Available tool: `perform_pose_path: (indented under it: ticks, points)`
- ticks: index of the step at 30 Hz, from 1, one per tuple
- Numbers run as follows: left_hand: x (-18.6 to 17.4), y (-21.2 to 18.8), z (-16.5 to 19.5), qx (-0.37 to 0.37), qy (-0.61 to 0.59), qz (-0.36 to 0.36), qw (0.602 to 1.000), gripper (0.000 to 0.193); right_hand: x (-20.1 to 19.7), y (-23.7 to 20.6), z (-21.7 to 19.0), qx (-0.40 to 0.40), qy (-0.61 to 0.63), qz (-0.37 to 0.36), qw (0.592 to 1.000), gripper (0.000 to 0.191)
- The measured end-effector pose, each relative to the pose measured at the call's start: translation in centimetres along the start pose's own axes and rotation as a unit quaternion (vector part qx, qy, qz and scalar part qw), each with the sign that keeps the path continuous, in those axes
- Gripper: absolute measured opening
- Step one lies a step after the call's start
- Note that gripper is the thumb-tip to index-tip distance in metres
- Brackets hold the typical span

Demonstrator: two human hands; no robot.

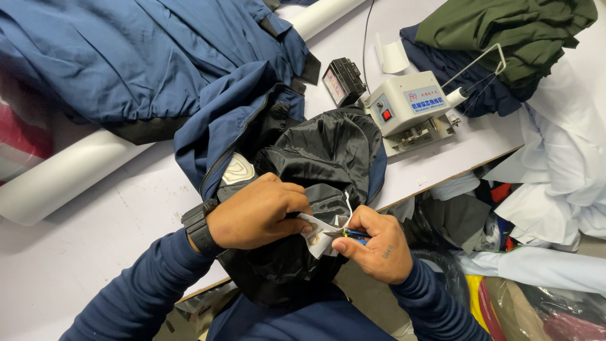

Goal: The person trims excess fabric and threads from the interior labels of a blue jacket using a small cutting tool. They repeatedly open the jacket, locate the label, and carefully cut around the edges to remove loose material.

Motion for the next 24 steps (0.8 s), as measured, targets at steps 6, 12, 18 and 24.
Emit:
perform_pose_path:
  ticks: [6, 12, 18, 24]
  points:
    - [-0.1, 0.0, 0.1, 0.001, 0.015, 0.005, 1.000, 0.020, -0.3, 0.0, 0.0, 0.002, -0.013, 0.006, 1.000, 0.043]
    - [-0.1, 0.0, 0.1, 0.003, 0.018, 0.002, 1.000, 0.020, -0.3, 0.2, -0.2, -0.006, 0.004, 0.007, 1.000, 0.042]
    - [0.1, 0.0, -0.2, -0.021, 0.019, -0.006, 1.000, 0.020, 0.0, 0.1, 0.3, 0.004, 0.002, -0.002, 1.000, 0.045]
    - [0.0, -0.2, -0.1, -0.002, 0.021, 0.006, 1.000, 0.019, 0.6, 0.1, 1.1, 0.010, 0.023, -0.005, 1.000, 0.045]
Point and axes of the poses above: each hand's wrist, its own y-axis towards the middle knuckle, its own x-axis out of the palm, z = x × y, the point moved 9 cm from there along y, towards the middle knuckle, and after that the axes turned 7 degrees about -y, right-handed, at the moved point
